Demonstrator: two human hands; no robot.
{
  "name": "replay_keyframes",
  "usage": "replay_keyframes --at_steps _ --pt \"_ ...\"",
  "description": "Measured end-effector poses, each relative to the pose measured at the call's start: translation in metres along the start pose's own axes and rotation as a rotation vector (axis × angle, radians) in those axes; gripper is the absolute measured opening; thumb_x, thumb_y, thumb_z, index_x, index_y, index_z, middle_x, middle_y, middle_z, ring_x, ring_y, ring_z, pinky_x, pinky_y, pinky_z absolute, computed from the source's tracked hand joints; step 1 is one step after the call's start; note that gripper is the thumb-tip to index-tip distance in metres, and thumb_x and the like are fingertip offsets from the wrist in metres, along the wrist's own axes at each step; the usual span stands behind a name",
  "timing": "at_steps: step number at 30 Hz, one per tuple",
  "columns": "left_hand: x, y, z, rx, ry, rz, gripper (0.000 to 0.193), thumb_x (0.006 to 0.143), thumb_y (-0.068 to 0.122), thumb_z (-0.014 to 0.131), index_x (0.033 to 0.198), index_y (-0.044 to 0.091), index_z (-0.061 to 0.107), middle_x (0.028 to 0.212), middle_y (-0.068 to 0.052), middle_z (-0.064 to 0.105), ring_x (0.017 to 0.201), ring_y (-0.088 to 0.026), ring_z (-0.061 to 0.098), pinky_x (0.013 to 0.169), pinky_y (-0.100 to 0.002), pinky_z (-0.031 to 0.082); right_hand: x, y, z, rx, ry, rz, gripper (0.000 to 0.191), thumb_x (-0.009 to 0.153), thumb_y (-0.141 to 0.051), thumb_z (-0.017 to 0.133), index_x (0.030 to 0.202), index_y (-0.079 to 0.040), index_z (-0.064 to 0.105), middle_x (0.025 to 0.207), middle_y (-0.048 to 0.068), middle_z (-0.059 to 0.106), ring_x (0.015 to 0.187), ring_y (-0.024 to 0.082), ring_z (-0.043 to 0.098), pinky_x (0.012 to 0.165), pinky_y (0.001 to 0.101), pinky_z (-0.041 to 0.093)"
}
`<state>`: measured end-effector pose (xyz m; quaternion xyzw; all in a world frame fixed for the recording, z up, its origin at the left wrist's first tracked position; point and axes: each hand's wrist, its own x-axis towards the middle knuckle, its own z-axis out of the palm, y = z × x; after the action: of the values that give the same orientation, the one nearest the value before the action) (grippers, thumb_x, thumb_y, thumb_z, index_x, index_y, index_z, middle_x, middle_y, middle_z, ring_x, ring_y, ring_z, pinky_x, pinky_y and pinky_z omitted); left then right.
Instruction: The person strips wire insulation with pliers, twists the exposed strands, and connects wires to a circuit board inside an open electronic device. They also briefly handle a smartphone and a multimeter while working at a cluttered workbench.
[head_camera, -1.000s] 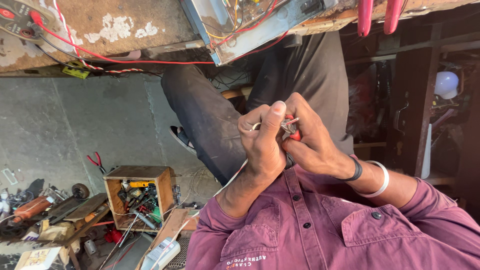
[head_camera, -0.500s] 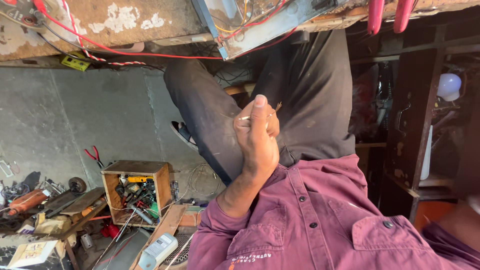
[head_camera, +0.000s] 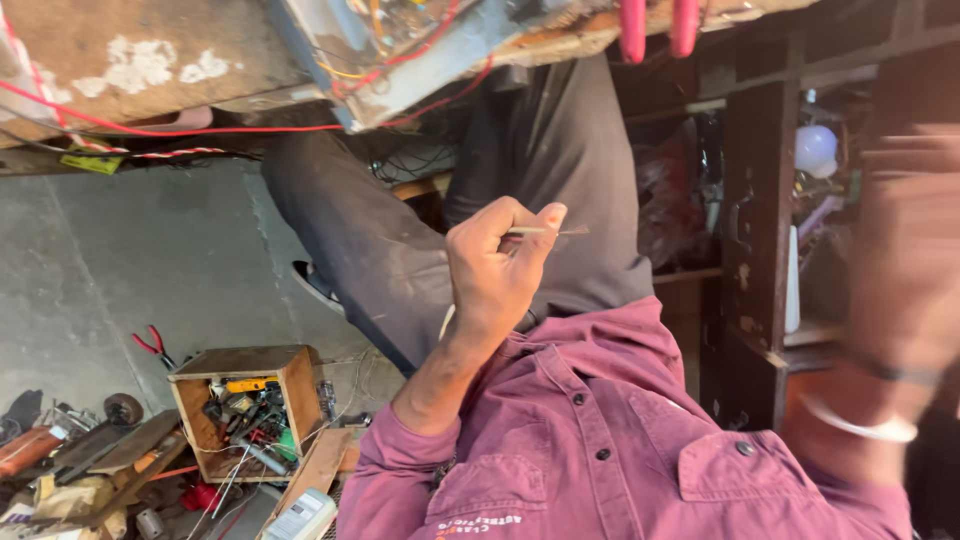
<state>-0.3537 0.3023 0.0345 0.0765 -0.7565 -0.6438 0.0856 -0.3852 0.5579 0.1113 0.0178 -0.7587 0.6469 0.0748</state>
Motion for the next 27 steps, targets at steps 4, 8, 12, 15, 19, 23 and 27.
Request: replay_keyframes --at_steps 4,8,12,15,19,23,27 --pt "-0.005 0.007 0.001 0.070 -0.066 0.106 0.032 0.097 0.015 0.078 0.077 0.001 0.057 0.067 -0.006 0.052 0.058 -0.014 0.045 0.054 -0.032 0.035 -0.017 0.034 0.050 0.034 -0.583 0.054 0.058 0.089 -0.013 0.081 0.140 -0.002 0.058 0.132 0.013 0.064 0.114 0.019 0.070 0.090 0.0291 0.059" --pt "-0.017 0.005 -0.003 0.058 0.005 0.024 0.033 0.099 0.017 0.076 0.077 0.001 0.057 0.067 -0.003 0.052 0.059 -0.009 0.045 0.055 -0.030 0.035 -0.016 0.048 0.089 -0.203 -0.533 -0.286 0.032 0.086 -0.007 0.086 0.114 -0.004 0.071 0.105 0.010 0.072 0.085 0.020 0.074 0.073 0.0289 0.057" --pt "-0.023 -0.003 -0.010 -0.049 -0.022 -0.051 0.026 0.100 0.020 0.075 0.085 0.000 0.065 0.069 0.000 0.054 0.062 -0.005 0.045 0.055 -0.026 0.036 -0.003 0.050 0.092 -0.212 -0.620 -0.474 0.018 0.086 -0.006 0.083 0.100 -0.005 0.073 0.088 0.009 0.071 0.075 0.023 0.071 0.065 0.0328 0.054" --pt "-0.025 -0.007 -0.013 -0.159 -0.087 -0.049 0.022 0.102 0.021 0.072 0.095 0.000 0.069 0.079 0.001 0.056 0.068 -0.004 0.046 0.058 -0.024 0.036 -0.001 0.063 0.088 -0.288 -0.557 -0.478 0.014 0.088 -0.011 0.084 0.091 -0.004 0.072 0.077 0.008 0.067 0.060 0.022 0.060 0.054 0.0343 0.044" --pt "-0.024 -0.008 -0.014 -0.141 -0.150 -0.056 0.020 0.102 0.020 0.073 0.098 0.000 0.072 0.084 0.002 0.057 0.069 -0.003 0.044 0.059 -0.021 0.033 -0.009 0.084 0.084 -0.303 -0.527 -0.377 0.019 0.098 -0.019 0.076 0.088 -0.004 0.069 0.071 0.007 0.057 0.059 0.022 0.056 0.056 0.0352 0.040" --pt "-0.019 -0.012 -0.012 -0.175 -0.148 -0.092 0.019 0.102 0.019 0.072 0.098 0.000 0.071 0.083 0.003 0.056 0.069 -0.001 0.045 0.058 -0.021 0.035 -0.017 0.096 0.089 -0.263 -0.471 -0.134 0.034 0.109 -0.027 0.065 0.081 -0.007 0.061 0.066 0.003 0.056 0.056 0.016 0.057 0.056 0.0295 0.042" --pt "-0.020 -0.018 -0.008 -0.246 -0.143 -0.169 0.019 0.102 0.019 0.072 0.097 0.000 0.071 0.083 0.004 0.054 0.070 0.000 0.041 0.059 -0.020 0.032 -0.018 0.096 0.090 0.298 -0.524 0.313 0.060 0.096 -0.062 0.047 0.090 -0.006 0.069 0.077 0.000 0.068 0.063 0.008 0.062 0.058 0.0233 0.049"
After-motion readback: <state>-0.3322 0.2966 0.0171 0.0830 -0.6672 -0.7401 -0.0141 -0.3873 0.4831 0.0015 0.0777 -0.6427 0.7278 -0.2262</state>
